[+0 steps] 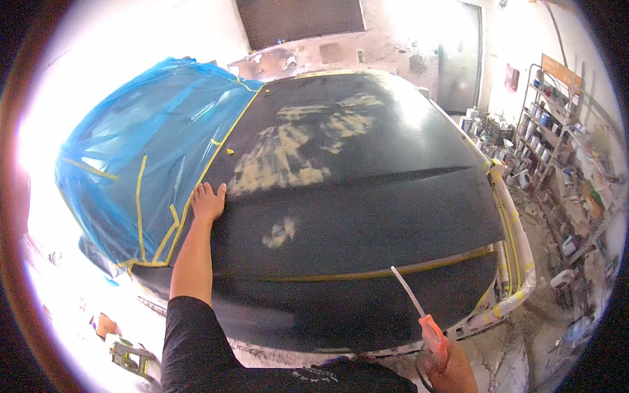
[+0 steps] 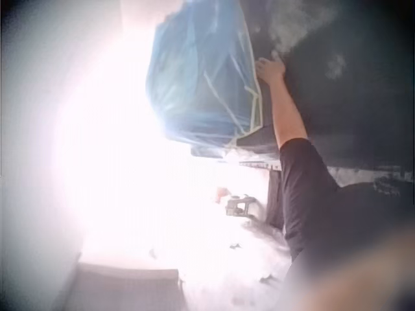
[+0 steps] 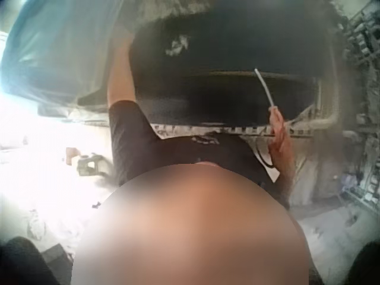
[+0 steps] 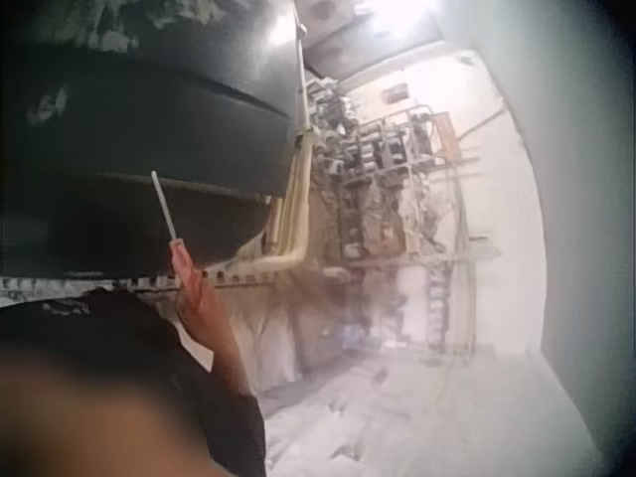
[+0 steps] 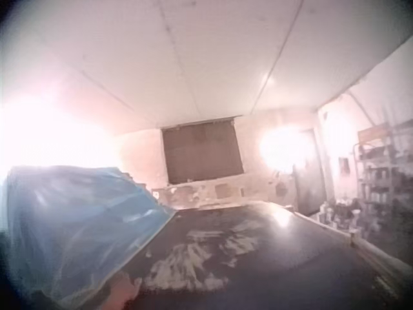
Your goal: The person mixes green paint in a small can using a stick, then adds a small amount of yellow paint from another can and stirs again. The person later walks to a car and wipes the hood with a hand while holding a tool.
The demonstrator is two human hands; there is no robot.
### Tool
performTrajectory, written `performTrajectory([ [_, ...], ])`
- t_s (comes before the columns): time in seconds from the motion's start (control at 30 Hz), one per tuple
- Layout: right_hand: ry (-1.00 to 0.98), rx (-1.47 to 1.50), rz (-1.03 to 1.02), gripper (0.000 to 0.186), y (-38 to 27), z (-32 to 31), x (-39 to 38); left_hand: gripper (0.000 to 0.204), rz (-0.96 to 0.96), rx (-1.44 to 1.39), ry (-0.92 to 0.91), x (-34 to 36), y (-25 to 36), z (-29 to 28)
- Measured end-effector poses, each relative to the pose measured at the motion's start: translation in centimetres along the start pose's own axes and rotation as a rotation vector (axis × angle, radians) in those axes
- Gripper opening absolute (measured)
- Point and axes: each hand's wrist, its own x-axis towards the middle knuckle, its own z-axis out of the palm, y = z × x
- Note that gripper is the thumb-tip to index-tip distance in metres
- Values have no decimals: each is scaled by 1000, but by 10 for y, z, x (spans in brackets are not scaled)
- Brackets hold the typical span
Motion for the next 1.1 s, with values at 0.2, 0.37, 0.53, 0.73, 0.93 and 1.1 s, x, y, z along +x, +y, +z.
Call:
performTrajectory([
  [0.2,97,-28,-187,57,-47,22,33,97,64,131,-140,49,63,-27],
  [0.37,138,29,-249,59,-56,29,50,95,707,60,-195,-10,139,14],
  [0.53,49,-162,-92,62,-61,18,55,98,651,-89,-199,60,188,13],
  [0.73,156,38,255,69,73,26,64,89,71,3,-74,185,172,-2],
  [0.93,147,989,914,57,152,42,69,98,-268,-71,-21,241,168,19],
  [1.1,128,102,266,70,-1,25,43,80,216,-8,-18,213,243,17],
])
